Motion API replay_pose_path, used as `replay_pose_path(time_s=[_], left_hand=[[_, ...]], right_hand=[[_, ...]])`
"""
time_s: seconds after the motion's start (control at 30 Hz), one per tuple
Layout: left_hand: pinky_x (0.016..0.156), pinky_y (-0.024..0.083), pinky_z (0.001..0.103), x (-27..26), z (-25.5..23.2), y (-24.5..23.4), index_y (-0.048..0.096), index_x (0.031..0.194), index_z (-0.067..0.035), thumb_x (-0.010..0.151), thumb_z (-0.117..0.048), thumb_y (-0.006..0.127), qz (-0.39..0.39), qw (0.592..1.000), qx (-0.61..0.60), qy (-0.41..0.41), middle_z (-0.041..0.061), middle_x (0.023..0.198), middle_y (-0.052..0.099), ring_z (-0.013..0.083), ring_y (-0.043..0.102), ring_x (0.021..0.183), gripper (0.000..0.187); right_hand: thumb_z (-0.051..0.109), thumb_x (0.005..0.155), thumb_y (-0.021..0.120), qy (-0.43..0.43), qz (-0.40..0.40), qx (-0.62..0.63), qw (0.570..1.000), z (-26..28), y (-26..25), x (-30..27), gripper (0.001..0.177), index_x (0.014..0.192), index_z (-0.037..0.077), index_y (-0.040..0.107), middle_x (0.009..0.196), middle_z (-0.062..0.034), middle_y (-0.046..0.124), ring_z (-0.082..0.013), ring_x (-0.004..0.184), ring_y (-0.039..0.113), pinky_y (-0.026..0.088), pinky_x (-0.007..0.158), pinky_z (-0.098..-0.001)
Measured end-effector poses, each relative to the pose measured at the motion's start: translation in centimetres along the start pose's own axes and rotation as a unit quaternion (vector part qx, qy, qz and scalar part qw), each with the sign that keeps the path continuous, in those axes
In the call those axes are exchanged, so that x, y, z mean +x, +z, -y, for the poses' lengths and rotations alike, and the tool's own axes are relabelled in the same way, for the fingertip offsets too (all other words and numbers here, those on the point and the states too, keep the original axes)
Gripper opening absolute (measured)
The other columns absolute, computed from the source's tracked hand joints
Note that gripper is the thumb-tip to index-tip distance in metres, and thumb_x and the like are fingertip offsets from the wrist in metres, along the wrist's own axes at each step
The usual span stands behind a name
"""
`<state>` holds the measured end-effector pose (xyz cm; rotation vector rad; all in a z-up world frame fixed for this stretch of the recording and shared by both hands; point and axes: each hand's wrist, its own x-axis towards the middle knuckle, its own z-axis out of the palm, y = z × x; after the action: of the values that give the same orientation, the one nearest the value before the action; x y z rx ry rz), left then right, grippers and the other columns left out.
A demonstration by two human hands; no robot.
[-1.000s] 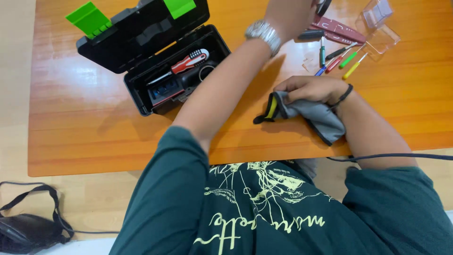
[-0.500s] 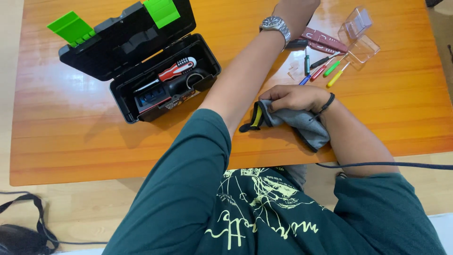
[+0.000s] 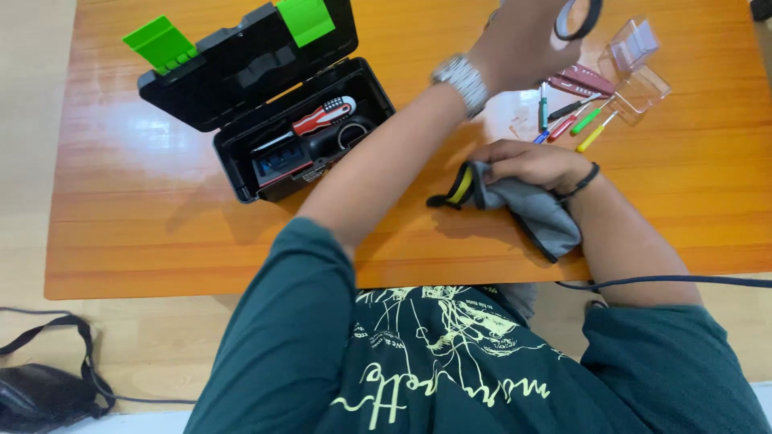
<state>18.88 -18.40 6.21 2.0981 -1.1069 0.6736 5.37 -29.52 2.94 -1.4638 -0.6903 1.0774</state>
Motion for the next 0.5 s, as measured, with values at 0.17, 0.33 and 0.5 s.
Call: replay_pose_path(time_s=[0.17, 0.33, 0.5], left_hand=[[0.112, 0.056, 0.038, -7.3, -9.7, -16.3, 0.05, 0.143, -0.016, 0.105, -0.008, 0.081, 0.006, 0.971, -0.239, 0.019, 0.008, 0.133, 0.051, 0.0277, 0.06, 0.128, 0.05], [0.11, 0.054, 0.04, -14.8, -10.0, -19.3, 0.047, 0.15, -0.014, 0.099, -0.006, 0.079, 0.005, 0.986, -0.161, -0.045, 0.013, 0.132, 0.05, 0.0303, 0.056, 0.126, 0.061], [0.111, 0.054, 0.041, -17.8, -9.3, -18.3, 0.047, 0.152, -0.015, 0.1, -0.005, 0.077, -0.048, 0.988, -0.13, -0.069, 0.013, 0.132, 0.05, 0.03, 0.058, 0.124, 0.06]], right_hand=[[0.012, 0.071, 0.059, -0.161, -0.355, 0.306, 0.869, 5.1, 3.4, 0.2, 0.055, 0.124, -0.001, 0.066, 0.127, -0.0098, 0.071, -0.0234, 0.116, 0.068, 0.054, 0.11, -0.0374], [0.033, 0.082, 0.083, -0.2, -0.353, 0.319, 0.857, 4.5, 2.5, 0.7, 0.047, 0.113, 0.004, 0.064, 0.09, -0.0091, 0.07, -0.0201, 0.083, 0.071, 0.06, 0.071, -0.0328], [0.009, 0.087, 0.06, -0.148, -0.391, 0.21, 0.884, 6.4, 4.8, 3.9, 0.024, 0.108, -0.001, 0.067, 0.099, -0.013, 0.076, -0.0228, 0.084, 0.076, 0.066, 0.085, -0.0341]])
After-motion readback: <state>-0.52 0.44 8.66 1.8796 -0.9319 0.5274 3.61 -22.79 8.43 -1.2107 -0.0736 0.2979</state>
